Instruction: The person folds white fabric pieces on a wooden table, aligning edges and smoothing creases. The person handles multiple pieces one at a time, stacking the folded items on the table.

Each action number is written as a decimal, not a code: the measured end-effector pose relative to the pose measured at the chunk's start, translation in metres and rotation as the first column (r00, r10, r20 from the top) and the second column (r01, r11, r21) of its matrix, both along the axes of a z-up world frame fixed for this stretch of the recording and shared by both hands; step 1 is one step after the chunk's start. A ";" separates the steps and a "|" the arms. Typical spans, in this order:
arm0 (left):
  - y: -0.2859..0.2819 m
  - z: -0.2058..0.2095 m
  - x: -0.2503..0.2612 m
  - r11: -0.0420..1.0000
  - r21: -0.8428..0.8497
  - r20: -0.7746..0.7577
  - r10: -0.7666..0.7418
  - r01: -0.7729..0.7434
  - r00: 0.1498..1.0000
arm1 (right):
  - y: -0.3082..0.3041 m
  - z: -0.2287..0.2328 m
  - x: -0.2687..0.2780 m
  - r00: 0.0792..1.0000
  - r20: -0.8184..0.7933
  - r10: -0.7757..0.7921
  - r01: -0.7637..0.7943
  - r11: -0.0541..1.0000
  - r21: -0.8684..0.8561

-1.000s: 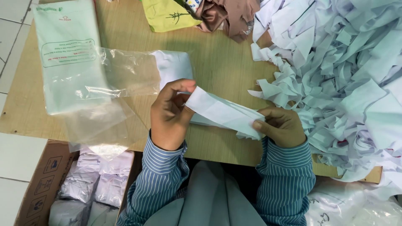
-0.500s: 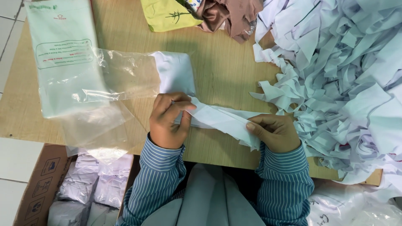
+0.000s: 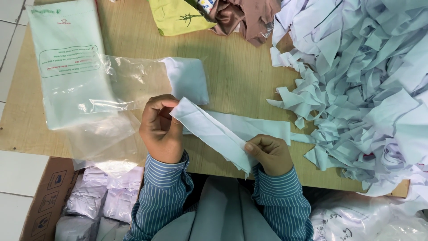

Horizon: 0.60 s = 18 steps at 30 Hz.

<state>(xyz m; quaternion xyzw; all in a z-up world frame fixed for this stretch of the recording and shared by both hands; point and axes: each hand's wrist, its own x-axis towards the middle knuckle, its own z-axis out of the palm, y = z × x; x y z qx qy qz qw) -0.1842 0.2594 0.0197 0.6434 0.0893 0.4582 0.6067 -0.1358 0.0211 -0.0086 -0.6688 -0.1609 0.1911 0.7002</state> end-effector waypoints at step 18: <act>0.022 -0.012 -0.003 0.995 -0.049 -0.044 0.081 -0.083 0.996 | -0.019 -0.025 -0.003 0.993 -0.076 0.085 -0.080 0.994 0.075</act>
